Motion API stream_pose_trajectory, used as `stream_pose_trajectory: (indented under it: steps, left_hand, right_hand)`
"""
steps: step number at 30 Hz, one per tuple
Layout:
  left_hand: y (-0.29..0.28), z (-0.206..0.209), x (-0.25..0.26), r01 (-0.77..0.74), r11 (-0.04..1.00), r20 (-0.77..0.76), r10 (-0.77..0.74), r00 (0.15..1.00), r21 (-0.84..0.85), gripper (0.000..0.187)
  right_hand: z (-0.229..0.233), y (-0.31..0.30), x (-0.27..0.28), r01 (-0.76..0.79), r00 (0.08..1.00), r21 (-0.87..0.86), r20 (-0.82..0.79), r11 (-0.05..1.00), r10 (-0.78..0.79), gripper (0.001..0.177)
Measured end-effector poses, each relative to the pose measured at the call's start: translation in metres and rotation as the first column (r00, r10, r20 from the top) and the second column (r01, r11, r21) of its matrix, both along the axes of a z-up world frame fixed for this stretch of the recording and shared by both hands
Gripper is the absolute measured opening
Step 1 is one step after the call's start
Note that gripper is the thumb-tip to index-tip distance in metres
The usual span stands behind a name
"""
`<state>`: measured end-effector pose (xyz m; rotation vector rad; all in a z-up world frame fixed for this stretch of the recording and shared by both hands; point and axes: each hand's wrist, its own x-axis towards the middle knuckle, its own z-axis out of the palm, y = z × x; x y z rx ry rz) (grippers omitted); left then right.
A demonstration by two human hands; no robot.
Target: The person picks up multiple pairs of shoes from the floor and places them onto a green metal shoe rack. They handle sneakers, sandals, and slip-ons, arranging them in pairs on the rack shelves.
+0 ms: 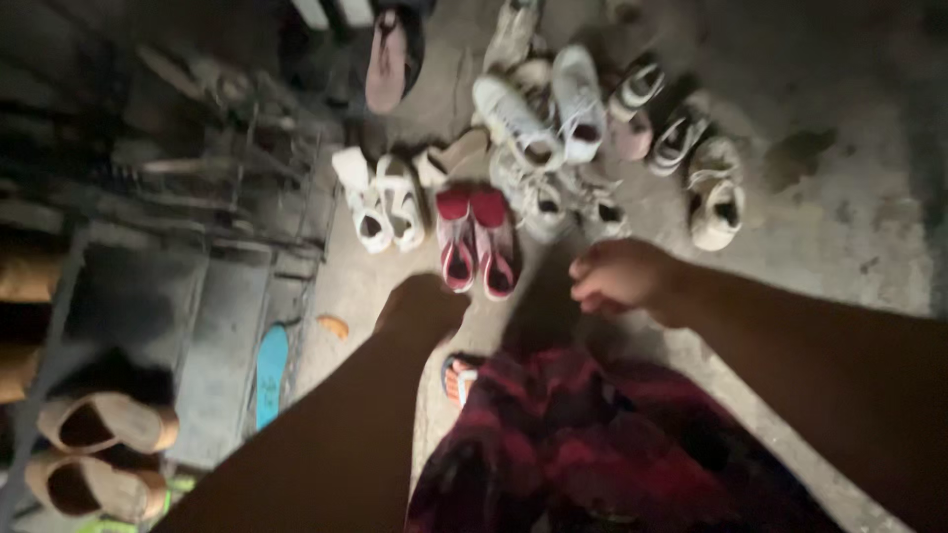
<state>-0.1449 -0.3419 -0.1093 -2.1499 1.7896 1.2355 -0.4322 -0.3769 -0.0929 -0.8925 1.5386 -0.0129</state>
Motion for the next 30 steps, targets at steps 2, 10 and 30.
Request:
stream_pose_trajectory:
  steps: [2, 10, 30]
  left_hand:
    - [-0.007, -0.017, -0.003, 0.009, 1.000, -0.011, -0.009, 1.000, -0.003, 0.047]
    - [-0.039, -0.171, -0.020, -0.428, 0.886, 0.006, 0.434, 0.901, 0.177, 0.051]
    - [-0.088, -0.548, -0.010, -0.829, 0.557, -0.124, 0.821, 0.558, -0.043, 0.058]
  right_hand:
    - [-0.014, -0.012, 0.004, -0.007, 1.000, -0.009, -0.019, 1.000, 0.007, 0.027]
    - [-0.184, -0.087, 0.028, -0.100, 0.993, 0.047, -0.055, 0.994, 0.103, 0.029]
    - [-0.599, -0.118, 0.042, -0.546, 0.838, -0.124, -0.063, 0.829, 0.542, 0.108]
